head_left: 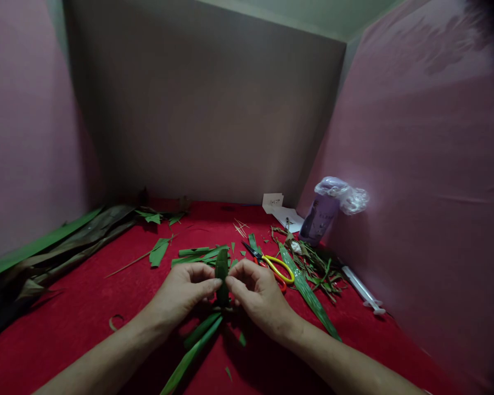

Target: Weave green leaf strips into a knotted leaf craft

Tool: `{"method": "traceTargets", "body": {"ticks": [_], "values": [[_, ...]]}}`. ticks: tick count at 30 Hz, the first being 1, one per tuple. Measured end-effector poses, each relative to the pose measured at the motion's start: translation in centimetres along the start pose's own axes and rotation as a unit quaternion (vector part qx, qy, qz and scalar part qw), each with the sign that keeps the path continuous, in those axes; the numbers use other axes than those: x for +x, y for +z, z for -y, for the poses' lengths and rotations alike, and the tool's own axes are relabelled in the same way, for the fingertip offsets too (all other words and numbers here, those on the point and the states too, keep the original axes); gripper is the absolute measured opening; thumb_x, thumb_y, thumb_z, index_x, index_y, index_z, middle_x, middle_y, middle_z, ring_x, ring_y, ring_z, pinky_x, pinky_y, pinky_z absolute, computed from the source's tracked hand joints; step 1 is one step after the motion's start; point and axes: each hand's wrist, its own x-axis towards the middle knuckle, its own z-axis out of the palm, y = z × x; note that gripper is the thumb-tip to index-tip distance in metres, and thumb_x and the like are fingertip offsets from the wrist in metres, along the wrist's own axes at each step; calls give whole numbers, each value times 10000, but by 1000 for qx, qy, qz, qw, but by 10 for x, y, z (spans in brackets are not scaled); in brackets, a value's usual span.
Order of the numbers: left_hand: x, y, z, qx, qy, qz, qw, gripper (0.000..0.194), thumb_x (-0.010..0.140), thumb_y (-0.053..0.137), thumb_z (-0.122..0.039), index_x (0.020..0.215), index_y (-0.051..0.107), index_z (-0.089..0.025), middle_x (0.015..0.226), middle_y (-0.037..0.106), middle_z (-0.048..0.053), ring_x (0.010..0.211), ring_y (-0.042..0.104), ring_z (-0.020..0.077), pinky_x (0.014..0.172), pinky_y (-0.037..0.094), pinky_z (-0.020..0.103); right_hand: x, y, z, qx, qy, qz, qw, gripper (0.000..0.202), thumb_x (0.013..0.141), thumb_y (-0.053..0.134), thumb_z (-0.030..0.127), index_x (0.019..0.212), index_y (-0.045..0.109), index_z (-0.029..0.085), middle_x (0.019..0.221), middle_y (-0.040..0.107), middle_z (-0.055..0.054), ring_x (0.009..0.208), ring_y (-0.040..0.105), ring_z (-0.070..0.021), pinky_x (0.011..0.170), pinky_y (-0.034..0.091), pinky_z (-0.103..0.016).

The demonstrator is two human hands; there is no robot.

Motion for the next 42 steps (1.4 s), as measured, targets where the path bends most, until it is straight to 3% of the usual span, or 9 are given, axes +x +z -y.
{"method": "traceTargets", "body": {"ticks": [6,19,32,42], "values": [[3,-2,1,14,0,0,1000,183,573,765,-267,567,625,-149,468,585,-41,437,487,86,465,356,208,-1,0,1,-4,-23,-50,998,66,802,562,207,744,538,185,641,544,27,551,485,-101,514,380,-215],[5,-4,5,20,-2,-9,1000,183,585,747,-281,603,621,-150,462,580,-54,427,484,79,463,372,207,-4,-1,6,-64,-69,-56,994,68,809,565,180,749,595,178,664,590,7,606,520,-120,574,402,-233],[1,0,1,11,-8,-6,1000,203,562,754,-266,561,583,-155,448,563,-60,422,488,77,456,374,204,-1,4,1,24,24,-31,999,100,786,594,248,717,566,181,601,556,34,512,495,-101,487,384,-217],[4,-1,4,14,-12,-2,1000,165,572,738,-241,576,599,-152,437,579,-53,401,488,75,433,353,196,-5,-1,9,-78,-67,-56,993,105,787,567,143,688,554,176,696,554,14,628,514,-115,539,376,-219]]}}
